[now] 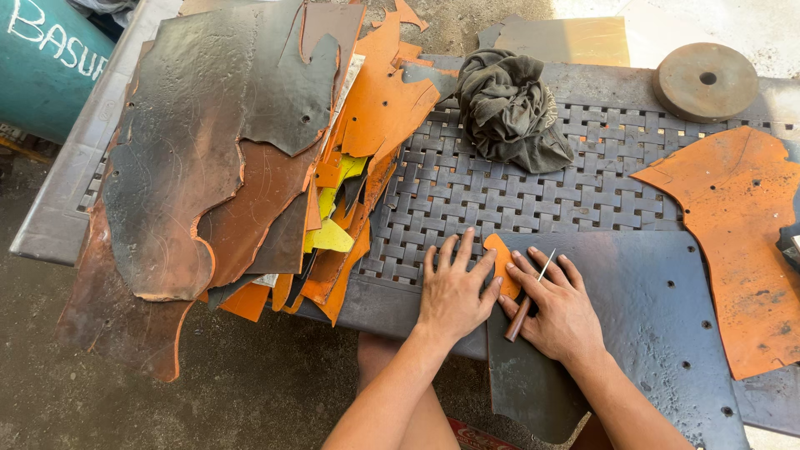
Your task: The person uses a knife to cut a small orange leather piece on a dark cutting mat. They repeatedly reposition the piece and trim its edges while seated at a low table.
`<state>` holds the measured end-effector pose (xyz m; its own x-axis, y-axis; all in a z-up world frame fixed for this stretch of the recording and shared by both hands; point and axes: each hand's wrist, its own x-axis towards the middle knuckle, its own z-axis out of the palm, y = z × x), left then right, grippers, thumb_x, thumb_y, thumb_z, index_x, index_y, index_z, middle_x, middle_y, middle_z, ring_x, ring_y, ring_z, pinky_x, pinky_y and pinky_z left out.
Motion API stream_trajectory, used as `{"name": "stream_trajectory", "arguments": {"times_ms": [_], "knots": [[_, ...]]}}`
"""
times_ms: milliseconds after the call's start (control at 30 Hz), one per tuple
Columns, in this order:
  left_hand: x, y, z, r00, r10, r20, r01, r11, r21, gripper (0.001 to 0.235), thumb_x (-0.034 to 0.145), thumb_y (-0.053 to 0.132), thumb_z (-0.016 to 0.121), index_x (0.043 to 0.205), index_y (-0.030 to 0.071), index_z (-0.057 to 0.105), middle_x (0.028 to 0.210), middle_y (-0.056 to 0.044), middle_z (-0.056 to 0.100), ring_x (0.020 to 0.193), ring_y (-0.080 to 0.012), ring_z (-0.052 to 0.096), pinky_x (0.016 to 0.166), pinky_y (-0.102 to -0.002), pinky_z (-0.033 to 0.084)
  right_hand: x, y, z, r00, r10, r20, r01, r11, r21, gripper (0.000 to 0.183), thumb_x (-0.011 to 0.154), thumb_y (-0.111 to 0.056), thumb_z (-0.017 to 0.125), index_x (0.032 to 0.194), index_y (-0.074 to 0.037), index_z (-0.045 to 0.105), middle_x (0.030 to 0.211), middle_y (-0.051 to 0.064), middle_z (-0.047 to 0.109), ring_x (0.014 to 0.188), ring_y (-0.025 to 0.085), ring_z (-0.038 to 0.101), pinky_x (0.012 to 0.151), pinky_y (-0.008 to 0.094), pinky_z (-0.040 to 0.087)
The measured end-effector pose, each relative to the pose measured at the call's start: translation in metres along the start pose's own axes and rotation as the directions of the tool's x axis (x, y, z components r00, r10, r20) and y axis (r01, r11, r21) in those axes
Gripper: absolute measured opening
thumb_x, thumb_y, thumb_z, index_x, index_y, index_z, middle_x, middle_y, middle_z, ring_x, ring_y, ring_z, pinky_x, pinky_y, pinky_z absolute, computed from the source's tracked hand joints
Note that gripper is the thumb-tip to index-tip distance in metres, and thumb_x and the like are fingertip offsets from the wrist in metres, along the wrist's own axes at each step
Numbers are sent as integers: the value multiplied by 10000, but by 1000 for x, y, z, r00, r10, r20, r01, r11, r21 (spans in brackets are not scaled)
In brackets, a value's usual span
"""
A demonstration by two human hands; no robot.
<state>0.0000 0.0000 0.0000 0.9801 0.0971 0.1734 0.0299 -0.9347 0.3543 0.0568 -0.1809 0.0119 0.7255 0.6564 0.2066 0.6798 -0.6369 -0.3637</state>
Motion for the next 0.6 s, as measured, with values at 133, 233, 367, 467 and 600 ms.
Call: {"name": "stream_trajectory", "arguments": {"times_ms": [133, 233, 367, 467, 600], "knots": [[1, 15, 0, 991, 103, 90, -111, 990, 89, 438, 988, 223, 576, 1393, 65, 628, 1535, -89, 525, 1261, -300, 556, 1025, -514, 427, -2, 1, 3, 1000, -9, 2, 9, 1000, -7, 544, 840, -434, 697, 1274, -106, 679, 1413, 48, 624, 1397, 260, 480, 1213, 481, 271], [7, 21, -4, 971, 76, 226, -116, 979, 167, 429, 996, 165, 535, 1403, 57, 615, 1499, -41, 578, 1132, -261, 617, 976, -491, 453, -1, 13, 8, 1000, -5, -27, 7, 994, 105, 533, 823, -437, 700, 1224, -87, 715, 1359, 98, 654, 1335, 300, 513, 1160, 476, 309], [20, 24, -11, 931, 1, 365, -55, 989, 137, 451, 965, 196, 522, 1394, 69, 575, 1461, -32, 588, 910, -273, 713, 884, -522, 488, 19, 53, 11, 941, 339, 19, -279, 741, 611, 482, 1002, -430, 512, 1204, -57, 741, 994, 156, 724, 965, 276, 645, 903, 399, 501], [27, 29, -17, 866, -73, 494, 4, 990, 139, 513, 985, 217, 518, 1471, 55, 499, 1285, -88, 678, 846, -272, 743, 755, -490, 555, 49, 72, 22, 863, 469, 190, -412, 435, 800, 521, 1122, -396, 455, 1103, 35, 748, 858, 117, 725, 781, 176, 655, 756, 324, 540], [33, 35, -25, 875, -90, 476, 2, 983, 183, 462, 1008, 118, 501, 1462, 33, 506, 1193, -106, 729, 795, -264, 762, 604, -440, 596, 85, 74, 38, 884, 326, 336, -448, 376, 811, 395, 1038, -275, 522, 997, 61, 727, 842, 124, 746, 719, 176, 694, 679, 314, 561]]}}
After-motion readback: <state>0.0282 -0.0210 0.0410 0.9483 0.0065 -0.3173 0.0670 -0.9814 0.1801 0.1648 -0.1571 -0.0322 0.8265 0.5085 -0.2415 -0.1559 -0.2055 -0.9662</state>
